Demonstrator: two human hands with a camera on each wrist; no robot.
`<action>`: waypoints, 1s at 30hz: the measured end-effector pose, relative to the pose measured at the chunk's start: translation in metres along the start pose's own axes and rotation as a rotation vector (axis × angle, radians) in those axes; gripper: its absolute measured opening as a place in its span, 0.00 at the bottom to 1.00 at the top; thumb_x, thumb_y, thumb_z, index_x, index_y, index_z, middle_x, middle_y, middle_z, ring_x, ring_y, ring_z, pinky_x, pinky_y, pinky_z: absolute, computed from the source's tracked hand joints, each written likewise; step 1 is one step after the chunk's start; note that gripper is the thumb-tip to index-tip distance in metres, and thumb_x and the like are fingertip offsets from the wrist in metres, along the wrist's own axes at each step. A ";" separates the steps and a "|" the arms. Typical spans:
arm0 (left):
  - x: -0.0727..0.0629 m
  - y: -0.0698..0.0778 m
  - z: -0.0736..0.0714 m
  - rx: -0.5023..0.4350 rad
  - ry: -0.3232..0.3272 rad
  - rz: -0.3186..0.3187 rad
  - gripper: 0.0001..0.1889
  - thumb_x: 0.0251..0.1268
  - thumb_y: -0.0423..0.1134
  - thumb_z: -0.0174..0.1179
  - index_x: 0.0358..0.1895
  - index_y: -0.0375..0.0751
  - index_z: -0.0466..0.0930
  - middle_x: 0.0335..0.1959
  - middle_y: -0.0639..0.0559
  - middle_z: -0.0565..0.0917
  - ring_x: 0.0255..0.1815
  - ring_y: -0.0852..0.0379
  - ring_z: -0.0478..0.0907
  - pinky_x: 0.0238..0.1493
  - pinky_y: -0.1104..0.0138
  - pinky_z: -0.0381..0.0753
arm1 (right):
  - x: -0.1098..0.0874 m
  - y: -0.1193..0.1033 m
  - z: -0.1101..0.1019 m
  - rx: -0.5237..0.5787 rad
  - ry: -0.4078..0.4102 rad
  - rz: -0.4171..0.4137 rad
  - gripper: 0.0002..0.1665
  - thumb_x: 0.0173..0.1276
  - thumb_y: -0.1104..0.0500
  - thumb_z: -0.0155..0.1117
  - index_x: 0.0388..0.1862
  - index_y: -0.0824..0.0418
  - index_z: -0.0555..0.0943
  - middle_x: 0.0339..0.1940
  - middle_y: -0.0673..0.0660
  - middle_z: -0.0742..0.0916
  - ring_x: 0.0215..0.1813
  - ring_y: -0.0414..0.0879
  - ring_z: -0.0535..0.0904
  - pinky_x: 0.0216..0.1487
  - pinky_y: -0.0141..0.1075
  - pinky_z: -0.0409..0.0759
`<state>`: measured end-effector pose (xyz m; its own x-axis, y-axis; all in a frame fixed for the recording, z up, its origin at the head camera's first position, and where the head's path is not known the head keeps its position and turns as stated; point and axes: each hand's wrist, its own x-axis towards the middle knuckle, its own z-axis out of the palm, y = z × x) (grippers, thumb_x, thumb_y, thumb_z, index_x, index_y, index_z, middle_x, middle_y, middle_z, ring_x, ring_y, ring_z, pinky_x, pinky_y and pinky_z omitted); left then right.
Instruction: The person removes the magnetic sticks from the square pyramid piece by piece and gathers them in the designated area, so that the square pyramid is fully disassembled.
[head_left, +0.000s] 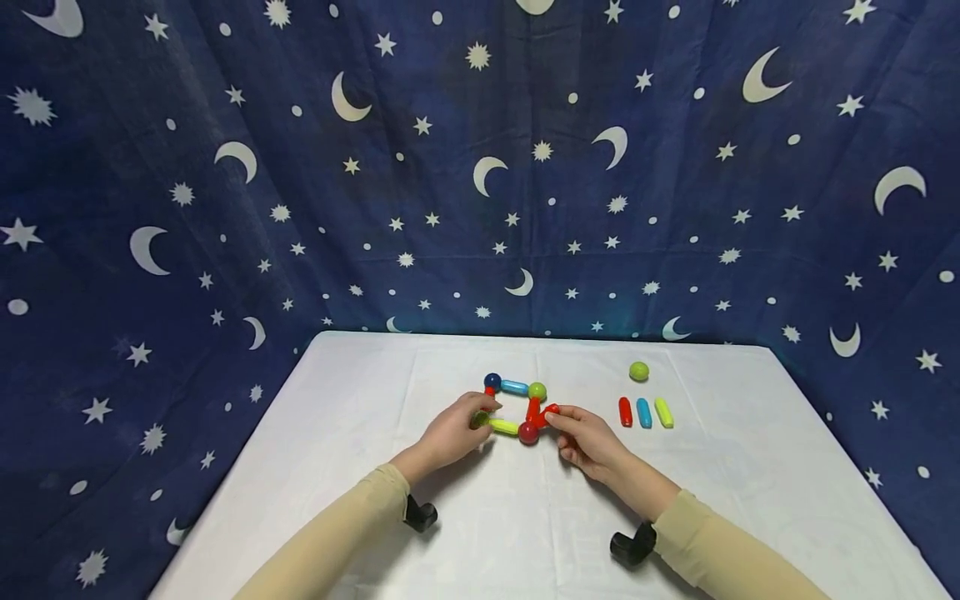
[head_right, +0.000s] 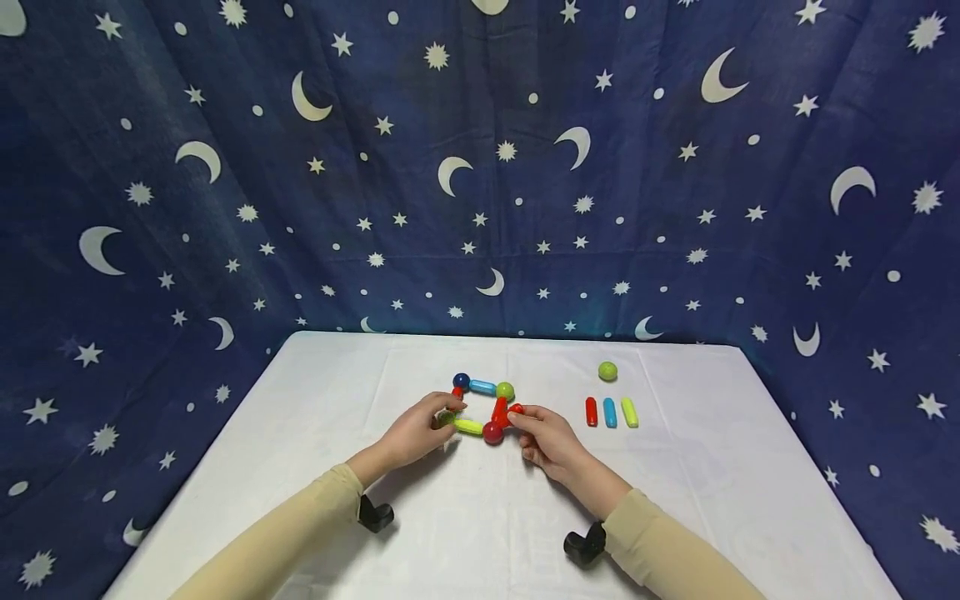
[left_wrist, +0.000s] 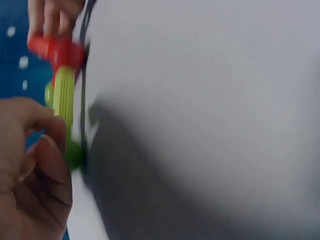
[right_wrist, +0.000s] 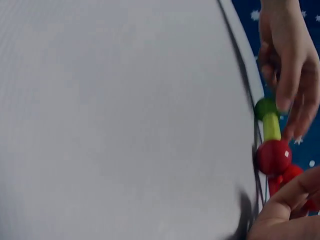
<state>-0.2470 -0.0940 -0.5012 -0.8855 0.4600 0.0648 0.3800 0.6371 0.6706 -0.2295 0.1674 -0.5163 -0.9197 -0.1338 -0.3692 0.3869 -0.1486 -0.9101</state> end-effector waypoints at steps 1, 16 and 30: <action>0.000 0.004 0.005 -0.032 -0.003 -0.011 0.20 0.71 0.38 0.65 0.63 0.47 0.79 0.62 0.51 0.77 0.43 0.57 0.83 0.47 0.60 0.83 | 0.000 0.001 0.003 0.033 0.017 0.015 0.24 0.74 0.56 0.68 0.62 0.65 0.75 0.31 0.55 0.82 0.20 0.40 0.74 0.25 0.27 0.77; 0.016 0.021 0.046 -0.235 0.016 -0.094 0.18 0.66 0.40 0.72 0.55 0.46 0.76 0.45 0.54 0.81 0.19 0.59 0.79 0.23 0.64 0.81 | 0.002 0.008 0.027 0.214 0.154 -0.009 0.22 0.77 0.61 0.63 0.64 0.65 0.70 0.29 0.50 0.81 0.20 0.35 0.73 0.23 0.24 0.75; 0.019 0.018 0.048 -0.331 -0.002 -0.116 0.17 0.67 0.42 0.71 0.53 0.47 0.76 0.38 0.54 0.82 0.20 0.57 0.80 0.19 0.64 0.79 | 0.002 0.010 0.031 0.132 0.252 -0.040 0.28 0.75 0.61 0.65 0.69 0.63 0.68 0.32 0.53 0.81 0.18 0.37 0.71 0.20 0.26 0.73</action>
<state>-0.2442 -0.0437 -0.5232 -0.9170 0.3979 -0.0274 0.1693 0.4506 0.8765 -0.2253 0.1356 -0.5201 -0.9157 0.1205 -0.3834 0.3399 -0.2771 -0.8987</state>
